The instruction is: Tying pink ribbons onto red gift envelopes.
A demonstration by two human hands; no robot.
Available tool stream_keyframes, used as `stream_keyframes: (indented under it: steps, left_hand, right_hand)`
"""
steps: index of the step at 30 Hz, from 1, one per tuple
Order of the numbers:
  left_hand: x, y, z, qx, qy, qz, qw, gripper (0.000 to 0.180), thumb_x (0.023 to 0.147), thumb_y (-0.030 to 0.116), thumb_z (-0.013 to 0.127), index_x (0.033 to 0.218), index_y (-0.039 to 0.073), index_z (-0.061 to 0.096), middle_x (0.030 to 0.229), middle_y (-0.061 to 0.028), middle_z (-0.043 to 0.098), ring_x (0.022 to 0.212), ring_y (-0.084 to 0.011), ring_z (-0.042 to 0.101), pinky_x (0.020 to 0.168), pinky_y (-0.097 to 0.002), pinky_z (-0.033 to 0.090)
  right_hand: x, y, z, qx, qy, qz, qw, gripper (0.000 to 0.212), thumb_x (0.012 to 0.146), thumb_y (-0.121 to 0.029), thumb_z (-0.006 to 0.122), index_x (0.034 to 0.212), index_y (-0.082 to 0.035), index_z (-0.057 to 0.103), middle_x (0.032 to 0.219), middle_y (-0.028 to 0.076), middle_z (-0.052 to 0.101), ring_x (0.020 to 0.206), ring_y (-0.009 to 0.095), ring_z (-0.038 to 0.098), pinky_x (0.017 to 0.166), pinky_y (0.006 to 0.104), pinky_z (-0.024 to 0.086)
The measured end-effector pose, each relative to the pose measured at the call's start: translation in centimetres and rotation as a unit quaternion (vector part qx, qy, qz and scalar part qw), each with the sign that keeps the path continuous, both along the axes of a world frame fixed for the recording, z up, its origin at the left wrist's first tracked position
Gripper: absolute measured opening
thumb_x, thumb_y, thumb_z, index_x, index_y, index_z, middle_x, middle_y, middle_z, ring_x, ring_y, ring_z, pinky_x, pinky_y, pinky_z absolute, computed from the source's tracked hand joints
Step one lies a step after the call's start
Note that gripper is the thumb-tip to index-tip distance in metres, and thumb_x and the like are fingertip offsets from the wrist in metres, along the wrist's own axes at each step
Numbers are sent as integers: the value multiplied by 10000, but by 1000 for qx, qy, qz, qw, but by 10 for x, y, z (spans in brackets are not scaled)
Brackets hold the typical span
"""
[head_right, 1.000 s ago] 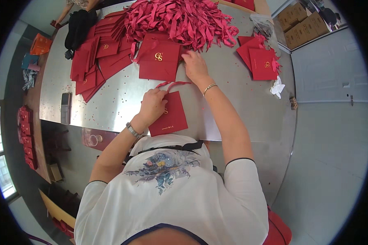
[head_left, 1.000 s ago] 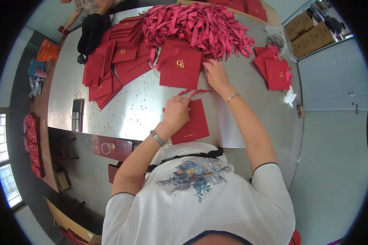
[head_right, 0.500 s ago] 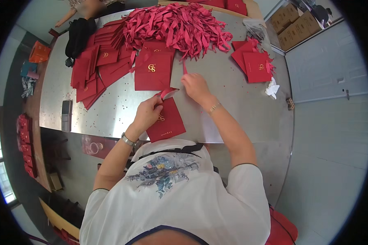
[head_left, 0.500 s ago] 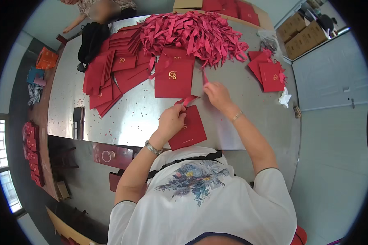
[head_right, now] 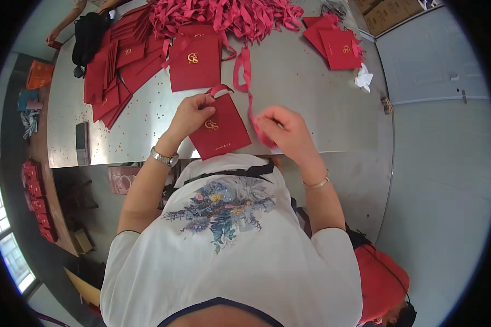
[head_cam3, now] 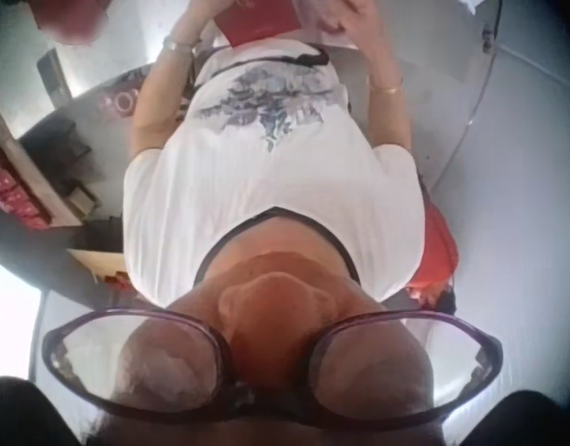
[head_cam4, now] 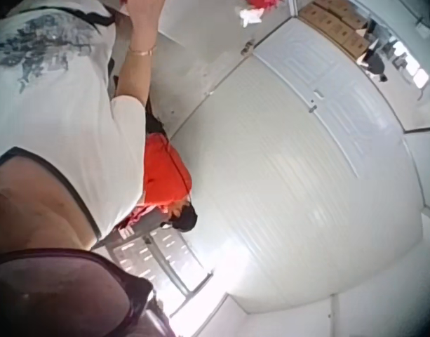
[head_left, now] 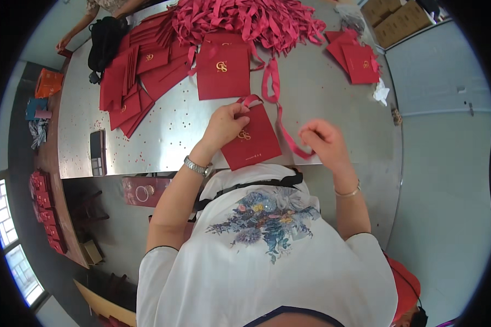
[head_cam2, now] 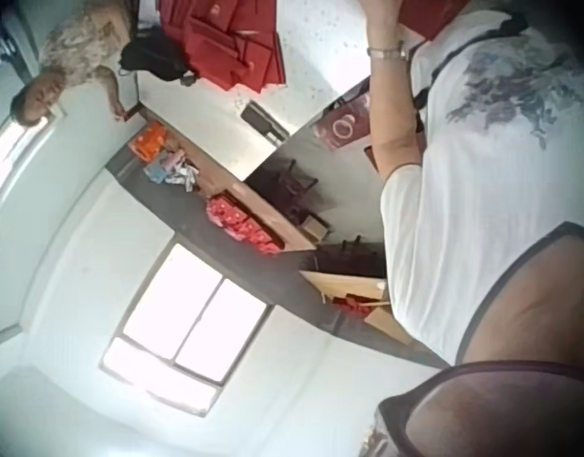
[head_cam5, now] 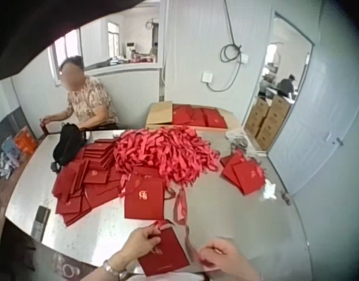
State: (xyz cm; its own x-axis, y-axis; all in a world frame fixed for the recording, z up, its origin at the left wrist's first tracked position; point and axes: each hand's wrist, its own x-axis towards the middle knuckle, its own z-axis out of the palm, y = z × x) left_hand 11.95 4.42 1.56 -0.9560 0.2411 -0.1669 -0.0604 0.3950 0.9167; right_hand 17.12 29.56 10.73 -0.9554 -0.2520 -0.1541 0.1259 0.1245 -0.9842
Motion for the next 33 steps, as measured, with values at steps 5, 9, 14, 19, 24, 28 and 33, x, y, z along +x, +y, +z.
stream_keyframes:
  steps: [5,9,14,19,24,28,33]
  left_hand:
    - [5,-1,-4,33,-10,2,999,206,801,65,632,995,-4,645,855,-128,681,768,-211,647,722,-314,497]
    - [10,-1,10,14,29,4,999,206,797,49,619,994,0,647,859,-135,680,781,-211,648,735,-312,498]
    - [6,-8,19,-5,-13,-26,1000,236,791,65,603,1016,12,650,906,-161,676,834,-265,654,769,-334,495]
    - [7,-6,14,-35,14,-32,999,255,793,92,591,1030,13,647,920,-184,664,858,-309,646,788,-359,491]
    - [10,-2,19,-46,36,-29,998,221,815,56,591,1028,10,630,870,-108,670,795,-185,633,745,-298,486]
    - [24,9,30,-104,88,-30,990,232,799,34,571,1025,14,618,915,-162,661,849,-298,642,756,-353,490]
    - [32,10,27,-107,148,-42,982,236,790,28,561,1021,18,610,929,-180,652,877,-355,627,753,-391,490]
  right_hand:
    - [-15,-54,-35,52,4,-40,998,92,869,-71,597,930,-3,603,776,17,631,649,71,553,560,216,444]
    - [-16,-70,-67,131,89,-41,987,177,843,-103,646,973,12,613,790,68,665,674,120,611,619,265,495]
    - [-19,-83,-60,217,107,-44,969,164,820,-136,671,904,2,641,776,130,685,701,195,666,651,300,513]
    - [-26,-87,-59,236,119,-42,963,173,808,-149,681,894,-3,648,773,132,689,698,215,679,637,313,518]
    - [-31,-86,-62,250,125,-47,959,166,791,-152,691,870,-10,657,765,134,689,689,226,682,626,316,519]
    - [-34,-88,-58,353,215,2,910,131,782,-139,635,830,-18,654,748,143,675,664,289,663,599,370,514]
    - [-30,-93,-45,512,289,117,800,140,768,-132,587,790,-6,643,741,170,661,663,341,641,589,423,504]
